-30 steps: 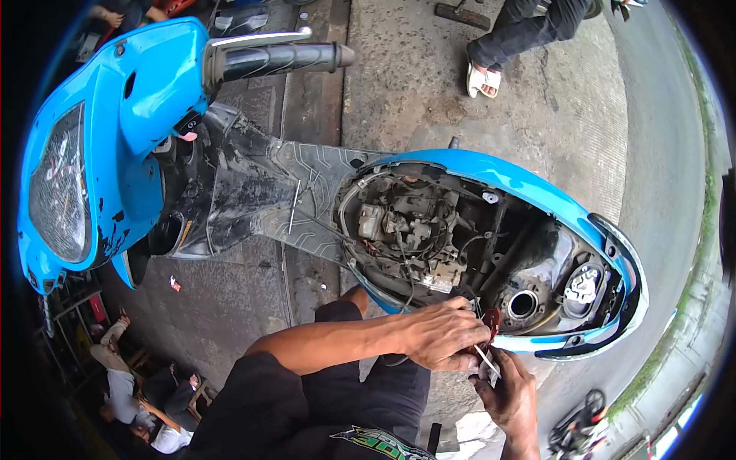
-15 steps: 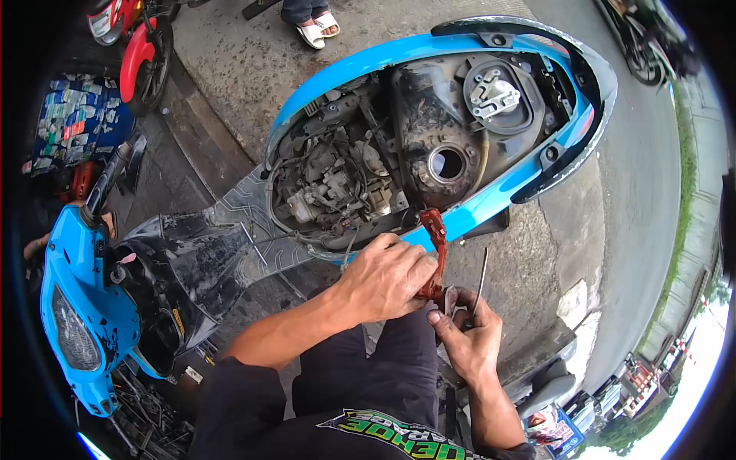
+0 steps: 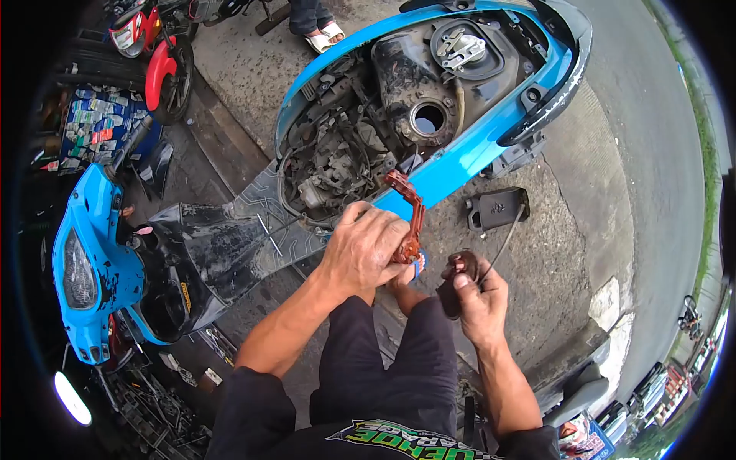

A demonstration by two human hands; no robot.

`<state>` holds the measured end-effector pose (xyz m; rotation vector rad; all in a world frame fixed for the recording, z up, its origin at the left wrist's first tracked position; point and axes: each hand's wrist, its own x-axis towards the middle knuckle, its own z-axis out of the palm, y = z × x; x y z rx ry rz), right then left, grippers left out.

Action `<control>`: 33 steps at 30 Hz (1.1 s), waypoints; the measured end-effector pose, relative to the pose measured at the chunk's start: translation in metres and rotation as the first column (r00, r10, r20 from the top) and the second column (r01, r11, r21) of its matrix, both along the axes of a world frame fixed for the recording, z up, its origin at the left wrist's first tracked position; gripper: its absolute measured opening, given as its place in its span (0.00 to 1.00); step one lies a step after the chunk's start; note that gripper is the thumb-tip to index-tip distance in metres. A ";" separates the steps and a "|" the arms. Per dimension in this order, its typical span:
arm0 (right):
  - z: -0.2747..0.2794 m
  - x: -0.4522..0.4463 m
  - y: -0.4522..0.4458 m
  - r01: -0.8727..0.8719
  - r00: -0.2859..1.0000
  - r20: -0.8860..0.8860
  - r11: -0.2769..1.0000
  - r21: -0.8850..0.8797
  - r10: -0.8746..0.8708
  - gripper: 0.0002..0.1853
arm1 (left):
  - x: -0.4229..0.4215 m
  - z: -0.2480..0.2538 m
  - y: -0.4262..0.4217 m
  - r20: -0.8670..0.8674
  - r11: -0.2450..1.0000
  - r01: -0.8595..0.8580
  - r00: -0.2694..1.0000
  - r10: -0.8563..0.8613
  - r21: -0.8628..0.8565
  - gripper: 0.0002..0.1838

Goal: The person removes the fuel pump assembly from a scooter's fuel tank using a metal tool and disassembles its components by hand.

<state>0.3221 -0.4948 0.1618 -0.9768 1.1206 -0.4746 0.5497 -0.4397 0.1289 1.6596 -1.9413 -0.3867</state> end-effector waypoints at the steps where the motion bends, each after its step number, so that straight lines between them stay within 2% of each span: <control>1: 0.000 -0.005 -0.007 0.025 0.999 0.038 1.000 0.004 -0.025 0.17 | 0.004 -0.005 0.005 -0.019 0.994 -0.102 0.995 0.101 -0.039 0.31; 2: -0.001 -0.010 -0.012 0.049 0.996 0.074 0.999 0.013 -0.049 0.19 | 0.007 -0.012 0.010 -0.042 0.976 -0.203 0.979 0.200 -0.074 0.30; 3: -0.007 -0.016 -0.015 0.067 0.981 0.179 0.996 0.064 -0.077 0.22 | 0.008 -0.020 0.017 -0.077 0.968 -0.232 0.971 0.225 -0.099 0.31; 4: -0.009 -0.022 -0.019 0.039 0.957 0.276 0.984 0.173 -0.086 0.23 | 0.010 -0.020 0.022 -0.062 0.966 -0.241 0.970 0.236 -0.095 0.31; 7: -0.014 -0.028 -0.022 0.035 0.905 0.394 0.951 0.308 -0.160 0.26 | 0.013 -0.019 0.034 -0.061 0.952 -0.272 0.962 0.266 -0.141 0.32; 14: -0.062 -0.027 0.012 0.093 0.866 0.407 0.895 0.437 -0.289 0.28 | 0.020 -0.032 0.068 -0.075 0.930 -0.323 0.946 0.315 -0.173 0.32; 16: -0.072 -0.022 0.030 0.091 0.890 0.358 0.880 0.466 -0.281 0.30 | 0.025 -0.037 0.082 -0.093 0.937 -0.323 0.945 0.312 -0.135 0.33; 18: -0.068 -0.003 0.049 0.177 0.890 0.288 0.850 0.496 -0.353 0.29 | 0.033 -0.044 0.095 -0.138 0.920 -0.354 0.933 0.333 -0.168 0.33; 20: -0.076 0.007 0.068 0.044 0.892 0.361 0.848 0.529 -0.272 0.28 | 0.044 -0.048 0.112 -0.146 0.926 -0.353 0.931 0.335 -0.131 0.34; 26: -0.118 0.044 0.148 -0.004 0.876 0.400 0.824 0.566 -0.270 0.24 | 0.079 -0.076 0.163 -0.284 0.896 -0.423 0.883 0.374 -0.133 0.35; 29: -0.133 0.066 0.190 0.091 0.902 0.284 0.786 0.612 -0.325 0.23 | 0.093 -0.090 0.185 -0.341 0.889 -0.439 0.862 0.375 -0.133 0.35; 32: -0.151 0.077 0.223 0.105 0.928 0.227 0.793 0.601 -0.294 0.21 | 0.103 -0.099 0.203 -0.411 0.880 -0.462 0.827 0.383 -0.110 0.34; 33: -0.152 0.084 0.230 0.115 0.925 0.221 0.784 0.609 -0.308 0.17 | 0.107 -0.102 0.207 -0.425 0.880 -0.462 0.823 0.378 -0.112 0.34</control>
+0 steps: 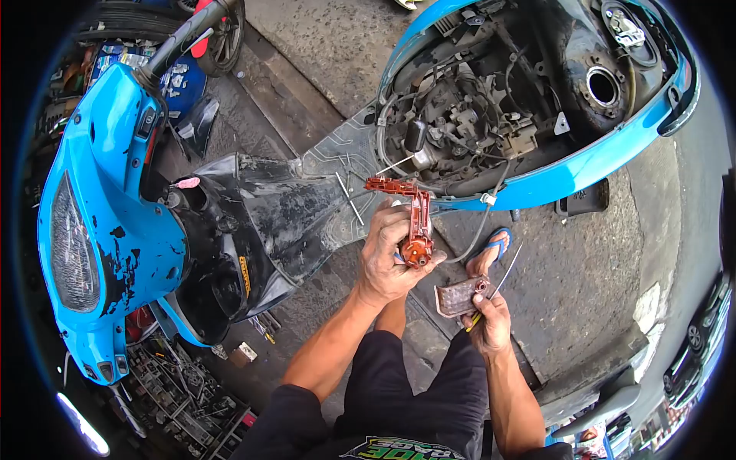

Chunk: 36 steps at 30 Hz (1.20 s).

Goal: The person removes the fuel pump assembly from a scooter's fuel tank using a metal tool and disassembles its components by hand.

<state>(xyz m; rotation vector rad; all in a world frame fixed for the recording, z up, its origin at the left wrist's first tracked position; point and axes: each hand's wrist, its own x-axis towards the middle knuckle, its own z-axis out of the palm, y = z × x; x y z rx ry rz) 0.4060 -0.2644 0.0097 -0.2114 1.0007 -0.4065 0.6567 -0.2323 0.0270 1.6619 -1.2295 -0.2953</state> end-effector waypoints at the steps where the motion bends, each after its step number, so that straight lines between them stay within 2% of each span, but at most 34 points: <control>1: -0.001 0.005 0.006 -0.006 1.000 -0.005 1.000 0.001 0.006 0.17 | 0.003 -0.003 0.004 -0.013 1.000 0.002 1.000 -0.002 -0.008 0.34; 5: 0.003 0.020 0.019 -0.066 0.996 -0.068 0.998 -0.008 0.065 0.15 | 0.011 -0.005 0.016 -0.015 1.000 -0.022 1.000 0.023 0.010 0.34; 16: 0.025 0.028 -0.002 -0.033 0.999 0.018 0.998 -0.046 0.034 0.19 | 0.016 -0.009 0.016 -0.052 0.999 -0.032 0.998 0.033 0.016 0.34; 28: 0.045 0.026 -0.024 -0.058 0.998 -0.004 0.997 -0.059 0.058 0.21 | 0.010 -0.008 0.014 -0.025 0.993 -0.082 0.996 0.084 0.082 0.34; 31: 0.043 0.018 -0.024 -0.057 0.996 0.070 0.998 -0.028 0.058 0.23 | 0.009 -0.006 0.013 -0.023 0.991 -0.086 0.996 0.089 0.103 0.33; 36: 0.046 0.017 -0.024 -0.042 0.996 0.078 0.999 -0.028 0.044 0.22 | 0.008 -0.007 0.014 0.016 0.994 -0.064 0.998 0.063 0.085 0.33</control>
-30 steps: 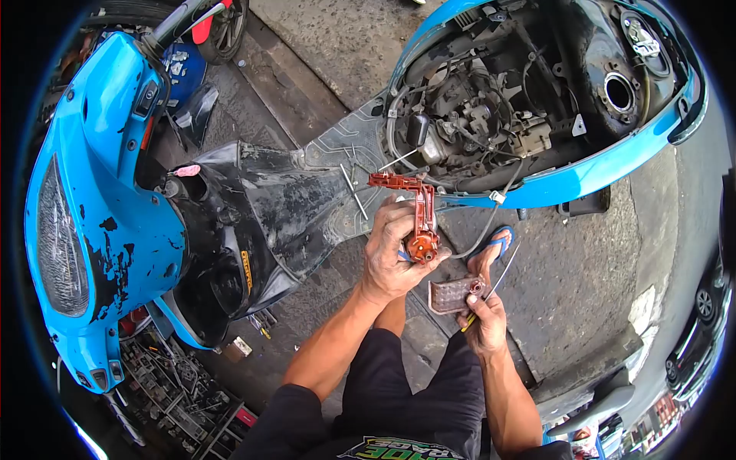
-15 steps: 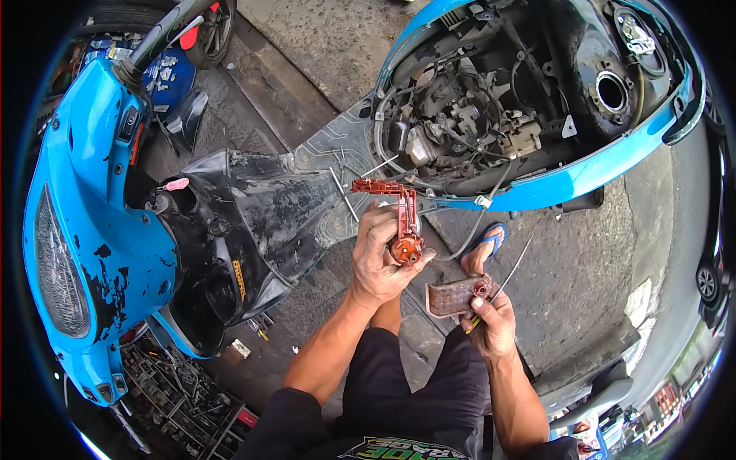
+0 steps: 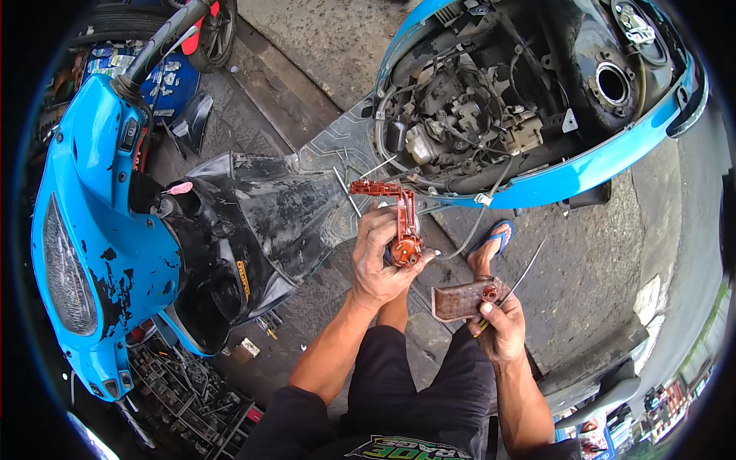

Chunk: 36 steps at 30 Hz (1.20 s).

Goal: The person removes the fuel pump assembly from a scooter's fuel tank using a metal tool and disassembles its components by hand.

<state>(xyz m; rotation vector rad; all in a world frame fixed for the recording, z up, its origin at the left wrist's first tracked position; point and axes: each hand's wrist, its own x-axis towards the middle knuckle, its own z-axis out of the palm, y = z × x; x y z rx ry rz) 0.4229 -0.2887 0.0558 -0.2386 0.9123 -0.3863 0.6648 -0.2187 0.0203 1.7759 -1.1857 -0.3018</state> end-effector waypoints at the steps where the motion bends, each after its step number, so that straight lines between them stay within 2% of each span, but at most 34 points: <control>1: 0.001 0.000 0.000 -0.002 1.000 0.000 1.000 -0.003 0.002 0.22 | 0.000 -0.001 0.001 -0.001 1.000 0.002 1.000 -0.002 0.001 0.33; 3: 0.001 0.001 0.001 0.001 1.000 0.001 1.000 -0.007 -0.001 0.22 | 0.000 -0.002 0.002 -0.022 1.000 0.013 1.000 -0.013 0.003 0.38; 16: 0.006 0.006 0.003 -0.027 0.999 0.026 1.000 -0.009 0.027 0.21 | -0.001 -0.007 0.014 -0.105 0.999 -0.051 0.993 0.051 0.002 0.37; 21: 0.005 0.004 0.005 -0.035 0.999 0.007 0.999 0.010 0.035 0.23 | 0.003 0.000 0.014 -0.031 0.998 -0.060 0.998 0.060 0.017 0.37; 30: 0.006 0.012 0.010 -0.035 0.999 -0.018 0.999 -0.006 0.035 0.21 | 0.005 -0.008 0.021 -0.107 0.998 -0.060 0.992 0.063 0.025 0.36; 33: -0.007 0.002 0.020 -0.009 1.000 -0.028 1.000 -0.018 0.009 0.19 | 0.004 -0.004 0.020 -0.115 0.996 -0.081 0.990 0.084 0.025 0.36; 36: -0.050 -0.019 0.041 0.060 0.983 -0.173 0.998 0.033 -0.053 0.13 | -0.007 -0.005 0.019 -0.094 0.991 -0.122 0.988 0.126 0.047 0.35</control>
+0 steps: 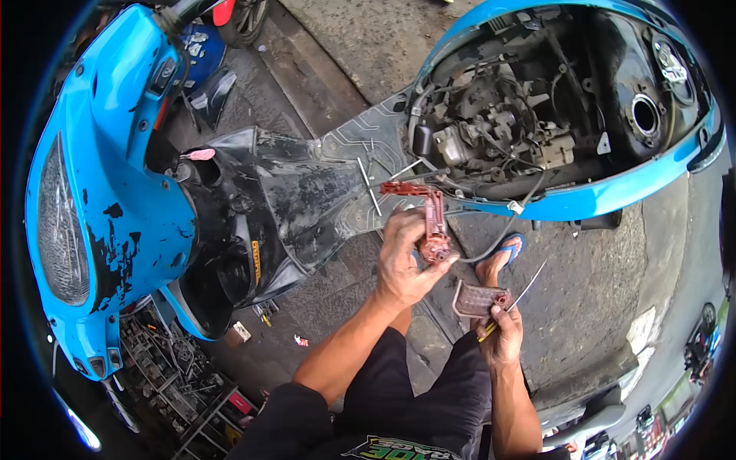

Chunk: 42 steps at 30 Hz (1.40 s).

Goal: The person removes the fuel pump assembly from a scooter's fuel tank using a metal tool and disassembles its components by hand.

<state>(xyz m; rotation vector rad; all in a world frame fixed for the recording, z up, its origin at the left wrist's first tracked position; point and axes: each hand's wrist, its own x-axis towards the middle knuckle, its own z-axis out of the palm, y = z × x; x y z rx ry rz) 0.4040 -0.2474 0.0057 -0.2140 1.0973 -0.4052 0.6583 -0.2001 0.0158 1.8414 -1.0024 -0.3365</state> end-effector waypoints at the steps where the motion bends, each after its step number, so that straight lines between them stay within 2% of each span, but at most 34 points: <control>1: -0.021 -0.006 0.010 0.006 0.999 -0.050 1.000 0.015 -0.005 0.13 | -0.004 0.001 -0.003 0.013 1.000 -0.008 1.000 0.008 -0.014 0.35; 2: -0.045 -0.005 0.022 -0.016 0.999 -0.028 1.000 0.021 0.017 0.13 | -0.011 -0.001 -0.002 0.001 1.000 -0.015 1.000 0.015 0.005 0.35; 3: -0.068 -0.003 0.033 -0.006 0.995 -0.104 1.000 0.027 0.009 0.13 | -0.015 0.003 -0.005 0.033 1.000 -0.031 0.999 0.031 -0.001 0.35; 5: -0.072 0.034 0.037 -0.034 0.969 -0.245 0.999 0.001 0.034 0.11 | -0.025 0.006 -0.007 0.040 0.998 -0.059 0.997 0.059 0.012 0.35; 7: -0.092 0.089 0.048 -0.045 0.964 -0.262 0.999 -0.020 0.038 0.11 | -0.035 0.001 0.000 -0.040 0.987 -0.155 0.987 0.157 0.050 0.35; 10: -0.152 0.139 0.069 -0.024 0.968 -0.252 1.000 -0.018 0.019 0.10 | -0.044 -0.023 0.017 -0.406 0.956 -0.293 0.870 0.280 0.031 0.34; 13: -0.209 0.179 0.087 -0.019 0.970 -0.243 1.000 -0.005 0.017 0.10 | -0.040 -0.044 0.031 -0.440 0.914 -0.399 0.809 0.390 0.076 0.33; 16: -0.253 0.209 0.097 -0.024 0.972 -0.234 1.000 0.003 0.024 0.10 | -0.033 -0.057 0.040 -0.551 0.904 -0.427 0.762 0.341 -0.032 0.33; 17: -0.262 0.212 0.100 -0.035 0.972 -0.231 0.999 0.006 0.036 0.10 | -0.031 -0.068 0.044 -0.593 0.886 -0.450 0.745 0.306 -0.109 0.35; 19: -0.279 0.210 0.105 -0.076 0.971 -0.227 0.997 0.012 0.077 0.10 | -0.022 -0.058 0.049 -0.444 0.930 -0.368 0.834 0.328 -0.005 0.35; 23: -0.303 0.167 0.110 -0.202 0.952 -0.236 0.979 0.000 0.196 0.10 | -0.024 -0.052 0.046 -0.453 0.934 -0.357 0.834 0.315 -0.009 0.34; 25: -0.284 0.128 0.099 -0.265 0.917 -0.298 0.963 0.039 0.265 0.10 | -0.027 -0.050 0.045 -0.376 0.953 -0.301 0.882 0.285 0.017 0.35; 26: -0.257 0.104 0.087 -0.285 0.890 -0.353 0.956 0.066 0.290 0.10 | -0.030 -0.041 0.037 -0.454 0.948 -0.317 0.849 0.270 -0.030 0.35; 28: -0.202 0.053 0.064 -0.318 0.825 -0.451 0.940 0.127 0.340 0.11 | -0.033 -0.035 0.032 -0.417 0.952 -0.306 0.869 0.265 -0.032 0.35; 29: -0.166 0.039 0.051 -0.295 0.773 -0.544 0.944 0.147 0.326 0.12 | -0.035 -0.031 0.030 -0.374 0.957 -0.287 0.892 0.255 -0.032 0.35; 31: -0.139 -0.012 0.039 -0.230 0.723 -0.653 0.970 0.078 0.224 0.13 | -0.038 -0.024 0.023 -0.415 0.953 -0.298 0.875 0.250 -0.054 0.35; 33: -0.099 -0.032 0.020 -0.195 0.693 -0.719 0.975 -0.107 0.060 0.10 | -0.042 -0.017 0.018 -0.451 0.947 -0.310 0.859 0.242 -0.081 0.36; 35: -0.064 -0.040 0.000 -0.230 0.727 -0.685 0.928 -0.292 -0.036 0.09 | -0.046 -0.018 0.020 -0.569 0.938 -0.338 0.788 0.235 -0.081 0.36; 36: -0.043 -0.033 -0.013 -0.251 0.761 -0.645 0.888 -0.385 -0.065 0.08 | -0.046 -0.018 0.022 -0.573 0.940 -0.332 0.785 0.233 -0.072 0.36; 37: -0.018 -0.021 -0.025 -0.307 0.780 -0.625 0.844 -0.440 -0.042 0.08 | -0.046 -0.019 0.024 -0.578 0.943 -0.327 0.782 0.232 -0.064 0.37; 39: 0.022 0.010 -0.045 -0.357 0.829 -0.559 0.794 -0.492 0.026 0.08 | -0.045 -0.009 0.017 -0.426 0.949 -0.294 0.877 0.222 -0.112 0.36; 41: 0.049 0.041 -0.058 -0.455 0.838 -0.521 0.735 -0.502 0.162 0.10 | -0.051 -0.012 0.020 -0.424 0.942 -0.312 0.875 0.235 -0.121 0.36; 42: 0.052 0.051 -0.062 -0.508 0.843 -0.487 0.630 -0.587 0.226 0.15 | -0.051 -0.006 0.018 -0.379 0.950 -0.285 0.900 0.217 -0.131 0.36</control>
